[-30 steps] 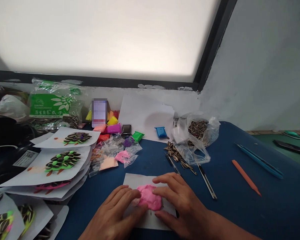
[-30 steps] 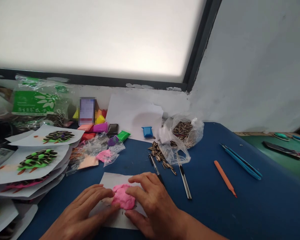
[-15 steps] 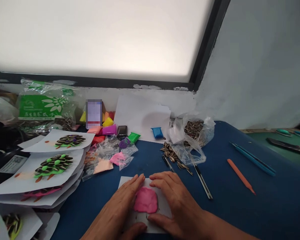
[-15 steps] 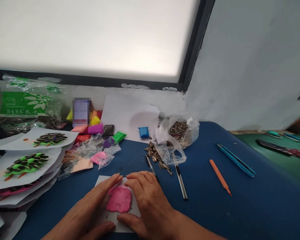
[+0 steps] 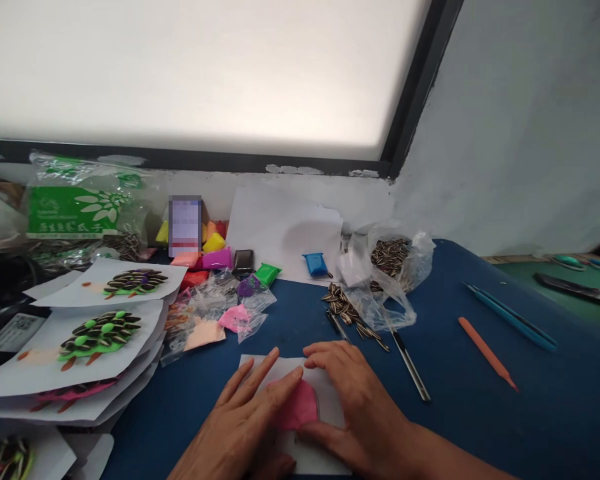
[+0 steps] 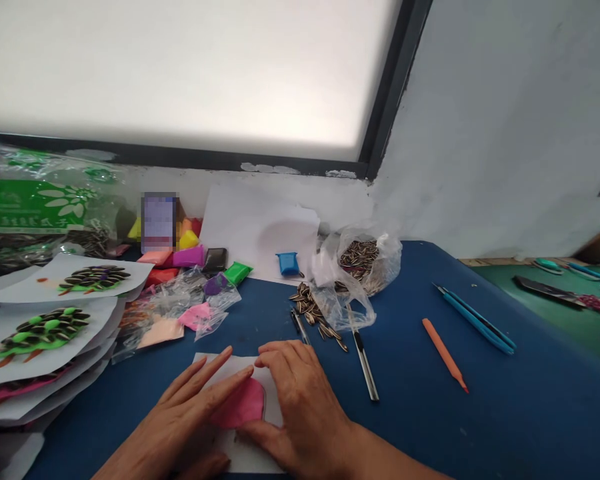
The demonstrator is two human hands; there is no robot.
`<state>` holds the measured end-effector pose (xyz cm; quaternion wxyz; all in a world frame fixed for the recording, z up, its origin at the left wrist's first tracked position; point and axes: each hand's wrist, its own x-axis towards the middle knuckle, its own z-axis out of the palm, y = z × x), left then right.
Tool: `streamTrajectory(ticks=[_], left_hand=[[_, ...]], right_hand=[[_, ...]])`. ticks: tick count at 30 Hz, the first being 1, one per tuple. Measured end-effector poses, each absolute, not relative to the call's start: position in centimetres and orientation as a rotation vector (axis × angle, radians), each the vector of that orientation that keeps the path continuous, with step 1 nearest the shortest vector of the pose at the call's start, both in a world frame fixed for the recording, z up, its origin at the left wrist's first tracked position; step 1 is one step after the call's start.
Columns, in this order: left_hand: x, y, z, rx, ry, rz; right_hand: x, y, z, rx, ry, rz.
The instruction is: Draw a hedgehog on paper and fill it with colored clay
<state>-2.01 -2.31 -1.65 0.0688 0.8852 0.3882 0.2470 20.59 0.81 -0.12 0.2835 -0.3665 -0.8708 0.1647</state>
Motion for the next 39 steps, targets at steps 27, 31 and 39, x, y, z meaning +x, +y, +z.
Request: streamTrajectory(ticks=[27, 31, 39], left_hand=[[-0.4, -1.8, -5.1, 2.884, 1.069, 1.53], [-0.9, -2.0, -4.1, 2.938, 1.044, 1.458], [-1.5, -2.4, -3.6, 2.956, 1.077, 1.188]], right_hand=[[21.0, 0.2, -0.4, -0.704, -2.34, 0.009], [20.9, 0.2, -0.3, -0.662, -2.346, -0.106], [20.8, 0.4, -0.8, -0.602, -2.304, -0.4]])
